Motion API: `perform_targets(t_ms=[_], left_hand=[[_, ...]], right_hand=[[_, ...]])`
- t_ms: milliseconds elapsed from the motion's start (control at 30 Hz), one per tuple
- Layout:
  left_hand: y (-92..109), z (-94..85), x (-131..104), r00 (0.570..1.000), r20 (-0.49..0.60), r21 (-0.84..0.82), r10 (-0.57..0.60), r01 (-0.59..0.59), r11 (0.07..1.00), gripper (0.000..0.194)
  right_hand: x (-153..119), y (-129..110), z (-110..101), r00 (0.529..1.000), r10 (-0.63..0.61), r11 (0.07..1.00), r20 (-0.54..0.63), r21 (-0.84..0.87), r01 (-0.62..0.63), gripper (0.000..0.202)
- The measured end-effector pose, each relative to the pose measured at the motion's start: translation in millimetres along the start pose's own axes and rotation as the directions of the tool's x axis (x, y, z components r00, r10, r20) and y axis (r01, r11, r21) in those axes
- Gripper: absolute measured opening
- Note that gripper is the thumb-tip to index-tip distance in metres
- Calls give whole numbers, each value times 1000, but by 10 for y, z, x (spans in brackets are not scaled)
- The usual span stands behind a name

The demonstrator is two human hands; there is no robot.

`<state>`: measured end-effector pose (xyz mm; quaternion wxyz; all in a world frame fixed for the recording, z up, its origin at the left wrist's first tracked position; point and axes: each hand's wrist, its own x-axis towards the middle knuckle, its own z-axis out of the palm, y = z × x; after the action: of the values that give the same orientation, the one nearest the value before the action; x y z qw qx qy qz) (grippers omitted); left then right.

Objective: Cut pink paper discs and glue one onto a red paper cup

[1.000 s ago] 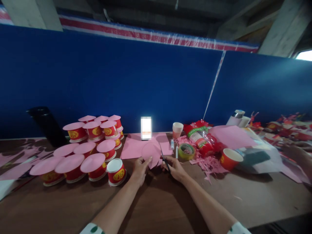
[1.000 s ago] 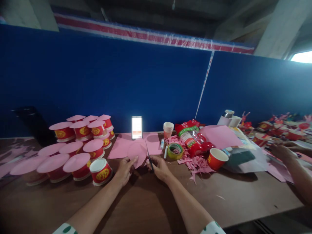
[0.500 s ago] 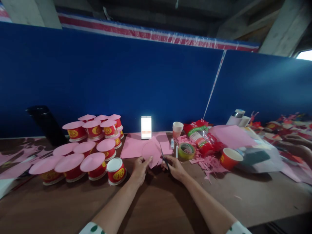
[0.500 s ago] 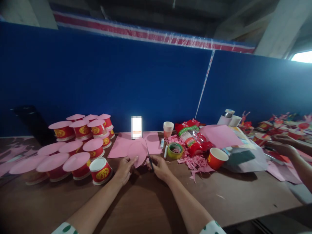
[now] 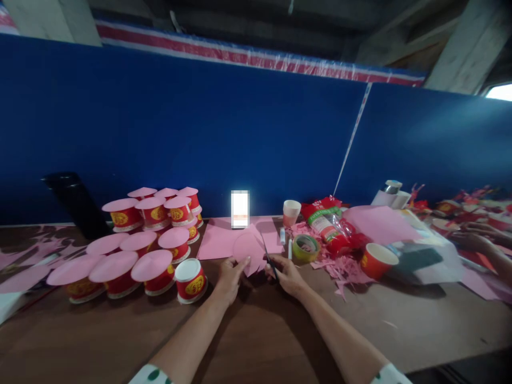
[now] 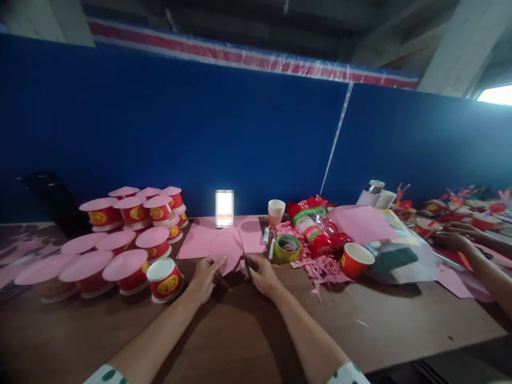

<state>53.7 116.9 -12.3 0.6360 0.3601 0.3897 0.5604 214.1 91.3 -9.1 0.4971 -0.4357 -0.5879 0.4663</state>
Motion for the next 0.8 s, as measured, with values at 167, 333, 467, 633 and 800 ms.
perform_targets(t_ms=[167,333,467,633,800], left_hand=[[56,38,-37,1000,-12,-14,-16,16,1000,29],[93,66,-68,1000,-8,-35,-2,2,999,30],[83,58,-57,1000,11,-66,-2,3,998,34],[78,59,-49,1000,7,-69,-7,7,998,33],[89,67,-57,1000,-10,-61,-12,11,998,32]], right_hand=[[5,16,-4,1000,-16,1000,-6,-7,16,42],[12,66,-20,1000,-5,1000,0,-6,5,43],[7,46,-21,1000,-12,1000,1,-15,12,41],[12,63,-29,1000,-21,1000,8,-17,21,39],[19,96,-37,1000,-29,1000,7,-9,29,37]])
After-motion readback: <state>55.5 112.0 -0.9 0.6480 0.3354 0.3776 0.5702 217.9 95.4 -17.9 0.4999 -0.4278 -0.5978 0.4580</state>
